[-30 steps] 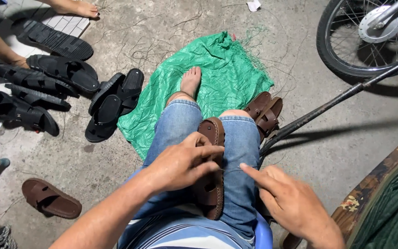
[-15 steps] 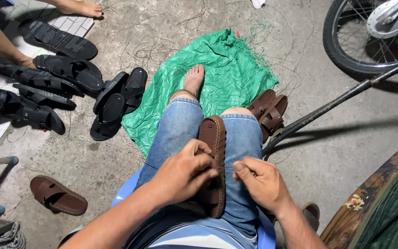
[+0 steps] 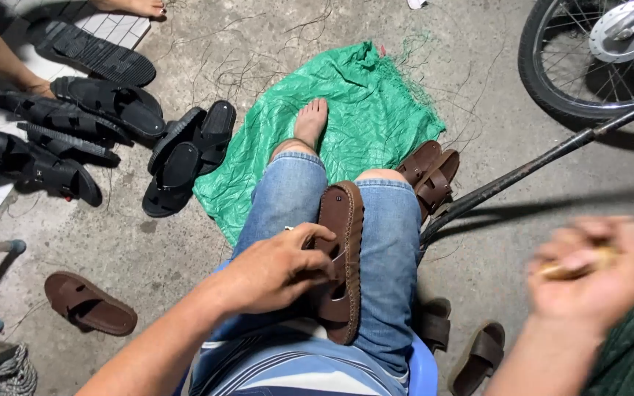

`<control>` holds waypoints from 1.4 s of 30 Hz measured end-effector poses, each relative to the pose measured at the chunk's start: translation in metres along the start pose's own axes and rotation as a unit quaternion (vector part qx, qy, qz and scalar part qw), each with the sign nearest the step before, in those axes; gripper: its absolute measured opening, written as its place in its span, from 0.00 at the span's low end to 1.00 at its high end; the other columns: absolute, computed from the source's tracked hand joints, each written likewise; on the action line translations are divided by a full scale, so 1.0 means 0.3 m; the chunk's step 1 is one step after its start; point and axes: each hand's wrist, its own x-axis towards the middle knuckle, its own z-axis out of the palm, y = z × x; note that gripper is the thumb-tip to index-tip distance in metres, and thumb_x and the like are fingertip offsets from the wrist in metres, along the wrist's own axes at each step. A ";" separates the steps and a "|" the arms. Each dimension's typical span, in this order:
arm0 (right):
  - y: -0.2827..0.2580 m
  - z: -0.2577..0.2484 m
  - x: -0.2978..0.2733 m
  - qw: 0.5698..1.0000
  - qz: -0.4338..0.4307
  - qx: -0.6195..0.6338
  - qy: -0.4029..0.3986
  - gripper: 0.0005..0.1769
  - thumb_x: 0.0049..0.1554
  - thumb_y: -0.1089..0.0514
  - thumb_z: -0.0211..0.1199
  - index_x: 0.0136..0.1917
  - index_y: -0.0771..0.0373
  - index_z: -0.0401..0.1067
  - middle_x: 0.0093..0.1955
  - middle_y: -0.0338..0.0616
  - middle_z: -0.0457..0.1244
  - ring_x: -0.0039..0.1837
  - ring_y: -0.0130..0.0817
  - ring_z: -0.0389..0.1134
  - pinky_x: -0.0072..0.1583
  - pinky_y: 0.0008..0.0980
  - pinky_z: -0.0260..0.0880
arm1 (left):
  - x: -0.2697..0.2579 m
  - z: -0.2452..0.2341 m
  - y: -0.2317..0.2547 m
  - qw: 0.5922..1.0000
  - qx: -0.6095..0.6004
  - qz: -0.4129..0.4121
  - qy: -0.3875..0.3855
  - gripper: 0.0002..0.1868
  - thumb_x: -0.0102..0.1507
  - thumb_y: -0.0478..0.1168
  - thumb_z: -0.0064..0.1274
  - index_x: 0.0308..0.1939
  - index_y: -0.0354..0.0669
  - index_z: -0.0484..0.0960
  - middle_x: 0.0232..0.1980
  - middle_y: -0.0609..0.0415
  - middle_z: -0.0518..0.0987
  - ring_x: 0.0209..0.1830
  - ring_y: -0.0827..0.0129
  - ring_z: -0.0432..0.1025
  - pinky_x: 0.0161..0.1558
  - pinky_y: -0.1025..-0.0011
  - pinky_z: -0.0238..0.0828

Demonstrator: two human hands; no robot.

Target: A person is hand-stitching the sole of a leather sandal using a needle and thread while sitting on a low stool.

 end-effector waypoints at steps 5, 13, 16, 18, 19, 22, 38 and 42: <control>0.151 -0.051 0.027 0.751 -0.488 -0.436 -0.087 0.18 0.51 0.71 0.52 0.55 0.60 0.63 0.49 0.44 0.56 0.40 0.31 0.53 0.41 0.27 0.53 | 0.025 -0.030 -0.003 0.993 0.091 -0.069 -0.032 0.16 0.62 0.45 0.35 0.53 0.53 0.67 0.46 0.52 0.68 0.42 0.53 0.69 0.35 0.54 0.66; 0.351 0.050 -0.134 0.658 -0.388 -0.459 -0.453 0.06 0.52 0.62 0.55 0.43 0.65 0.70 0.41 0.44 0.65 0.43 0.34 0.67 0.48 0.29 0.67 | 0.033 -0.075 -0.069 0.991 -0.125 0.014 -0.047 0.14 0.62 0.46 0.39 0.34 0.43 0.78 0.58 0.50 0.69 0.57 0.63 0.65 0.57 0.66 0.55; 0.363 0.040 -0.136 0.700 -0.246 -0.517 -0.427 0.07 0.50 0.55 0.57 0.42 0.55 0.73 0.34 0.30 0.67 0.29 0.19 0.62 0.34 0.19 0.65 | 0.016 -0.109 -0.028 0.821 -0.550 0.060 0.137 0.13 0.63 0.45 0.42 0.33 0.41 0.76 0.63 0.38 0.65 0.28 0.84 0.65 0.21 0.86 0.49; 0.370 0.044 -0.131 0.702 -0.267 -0.489 -0.445 0.05 0.49 0.56 0.58 0.41 0.55 0.73 0.33 0.30 0.65 0.28 0.20 0.57 0.34 0.20 0.60 | 0.031 -0.114 -0.004 0.924 -0.374 -0.073 0.030 0.16 0.61 0.42 0.41 0.49 0.43 0.77 0.43 0.56 0.80 0.31 0.76 0.76 0.32 0.82 0.67; 0.364 0.049 -0.123 0.697 -0.270 -0.490 -0.449 0.05 0.49 0.56 0.58 0.41 0.55 0.73 0.33 0.30 0.65 0.28 0.20 0.57 0.34 0.20 0.60 | 0.038 -0.092 -0.031 0.924 -0.375 -0.071 0.038 0.16 0.61 0.42 0.41 0.49 0.43 0.77 0.43 0.56 0.80 0.31 0.76 0.76 0.32 0.82 0.67; 0.372 0.036 -0.128 0.718 -0.221 -0.492 -0.441 0.06 0.47 0.56 0.61 0.40 0.54 0.76 0.33 0.28 0.67 0.28 0.18 0.57 0.33 0.20 0.59 | 0.052 -0.029 -0.104 0.999 -0.002 -0.023 -0.031 0.21 0.59 0.50 0.43 0.54 0.49 0.72 0.52 0.58 0.76 0.50 0.65 0.72 0.46 0.68 0.66; 0.216 0.002 -0.154 0.609 -0.085 -0.630 -0.474 0.25 0.47 0.41 0.50 0.58 0.44 0.63 0.55 0.31 0.59 0.54 0.26 0.63 0.56 0.33 0.62 | -0.057 -0.088 -0.111 0.963 -0.097 -0.242 0.073 0.15 0.54 0.51 0.50 0.42 0.54 0.81 0.39 0.60 0.78 0.39 0.70 0.73 0.43 0.73 0.65; 0.145 -0.041 -0.114 0.610 -0.233 -0.538 -0.533 0.20 0.54 0.58 0.48 0.60 0.54 0.67 0.47 0.41 0.64 0.49 0.30 0.66 0.52 0.25 0.63 | -0.131 -0.166 -0.096 0.845 0.234 -0.474 0.083 0.25 0.63 0.60 0.34 0.38 0.44 0.78 0.56 0.50 0.67 0.45 0.59 0.69 0.39 0.59 0.77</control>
